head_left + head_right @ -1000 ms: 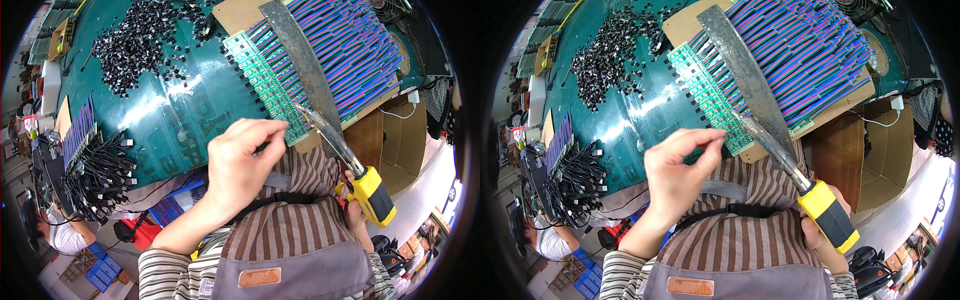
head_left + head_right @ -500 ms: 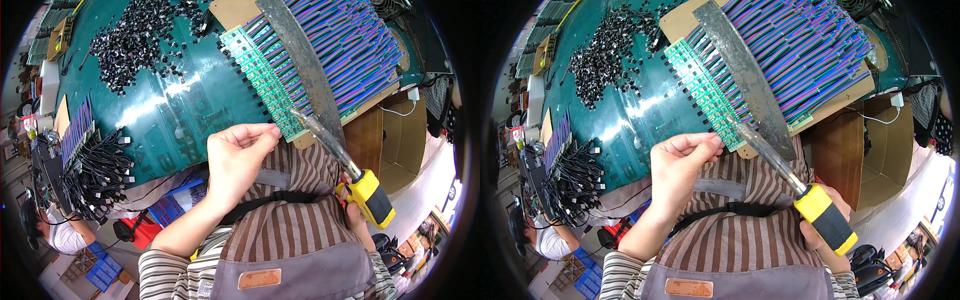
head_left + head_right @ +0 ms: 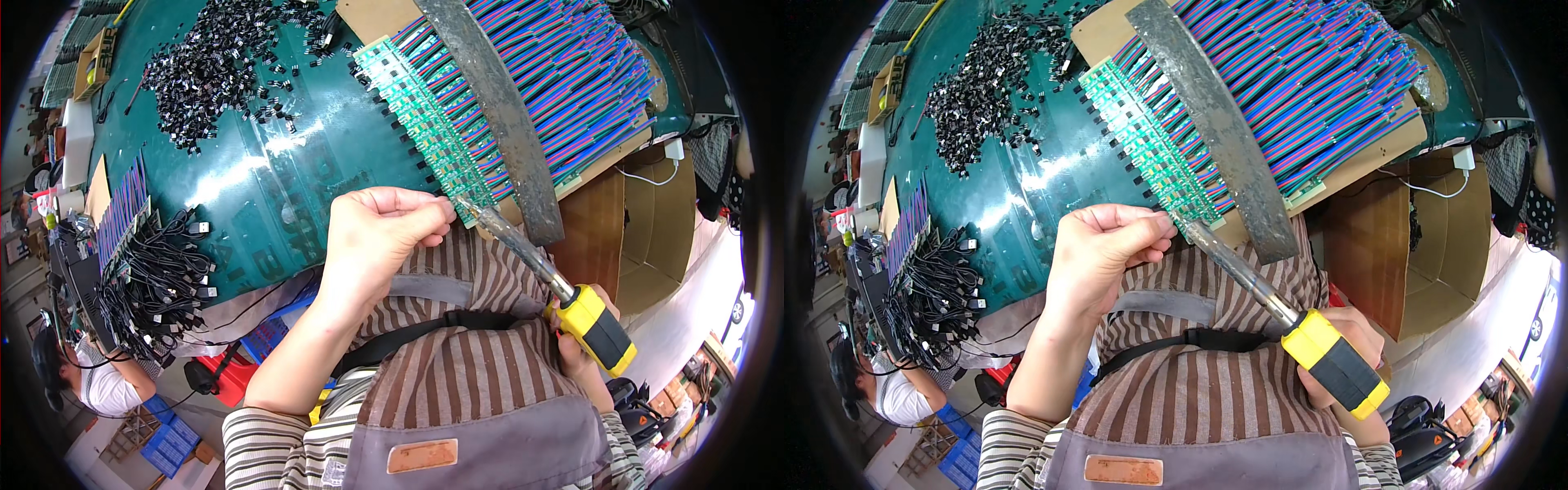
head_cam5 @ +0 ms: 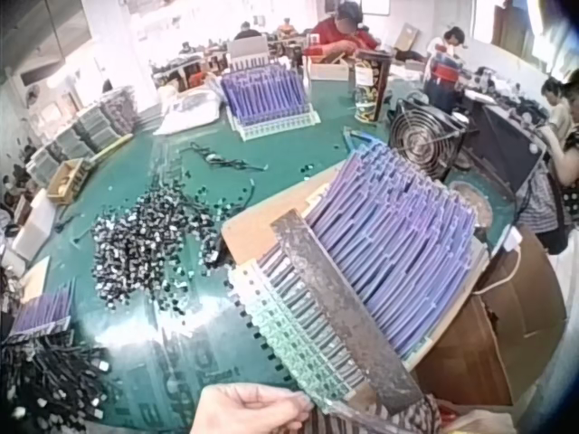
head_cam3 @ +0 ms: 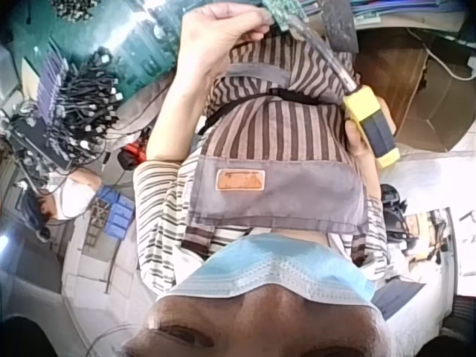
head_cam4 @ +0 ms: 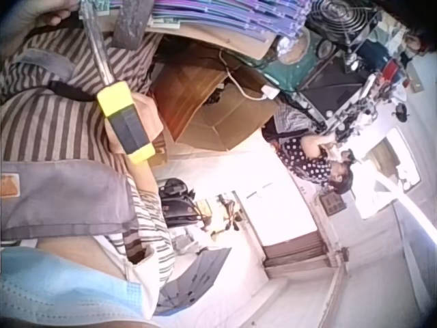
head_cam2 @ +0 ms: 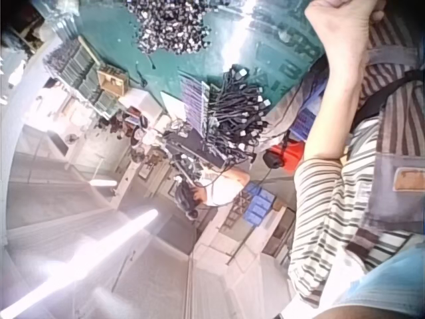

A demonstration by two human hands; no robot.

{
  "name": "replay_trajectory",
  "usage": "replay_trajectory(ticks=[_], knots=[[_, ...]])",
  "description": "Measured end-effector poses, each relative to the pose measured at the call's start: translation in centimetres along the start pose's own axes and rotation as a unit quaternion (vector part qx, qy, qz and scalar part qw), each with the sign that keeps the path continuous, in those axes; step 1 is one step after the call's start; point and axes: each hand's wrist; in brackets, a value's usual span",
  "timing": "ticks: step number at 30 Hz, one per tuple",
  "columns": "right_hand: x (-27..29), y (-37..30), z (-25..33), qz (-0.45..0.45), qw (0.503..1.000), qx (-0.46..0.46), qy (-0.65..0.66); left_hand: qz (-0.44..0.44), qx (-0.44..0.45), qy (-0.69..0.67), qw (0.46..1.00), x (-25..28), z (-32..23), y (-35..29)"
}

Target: The person solders wires and electronic components onto circuit boards using a soldering tool.

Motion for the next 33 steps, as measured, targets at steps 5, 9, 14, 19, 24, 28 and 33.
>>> replay_trajectory(ticks=[5,9,14,19,24,28,33], knots=[[-0.2,0.3,0.5,0.008,0.997,-0.06,0.051,-0.014,-0.015,0.009,1.0,-0.3,0.1,-0.2],[-0.1,-0.1,0.0,0.016,0.998,-0.036,0.045,-0.023,-0.048,0.01,0.999,-0.6,0.6,-0.3],[-0.2,-0.3,0.2,0.012,0.998,-0.047,0.042,-0.041,-0.076,-0.021,0.996,-1.0,1.3,-0.5],[0.0,-1.7,-0.8,0.006,0.998,-0.058,0.03,-0.043,-0.078,-0.022,0.996,-1.0,1.3,-0.6],[-0.1,-3.4,-2.5,-0.038,0.997,-0.036,0.053,-0.043,-0.079,-0.025,0.996,-1.0,1.3,-0.6],[-0.7,-2.1,-1.4,-0.054,0.995,-0.05,0.066,-0.031,-0.081,-0.019,0.996,-0.8,1.7,-0.5],[-1.1,-2.0,-1.2,-0.097,0.986,-0.101,0.087,0.021,-0.06,0.069,0.996,1.1,-0.5,-0.5]])
Point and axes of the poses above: each hand's wrist, its own y-axis towards the middle knuckle, its own x-axis out of the back of the hand, z = x × y, and after that the axes turned 3 degrees about x, right-handed
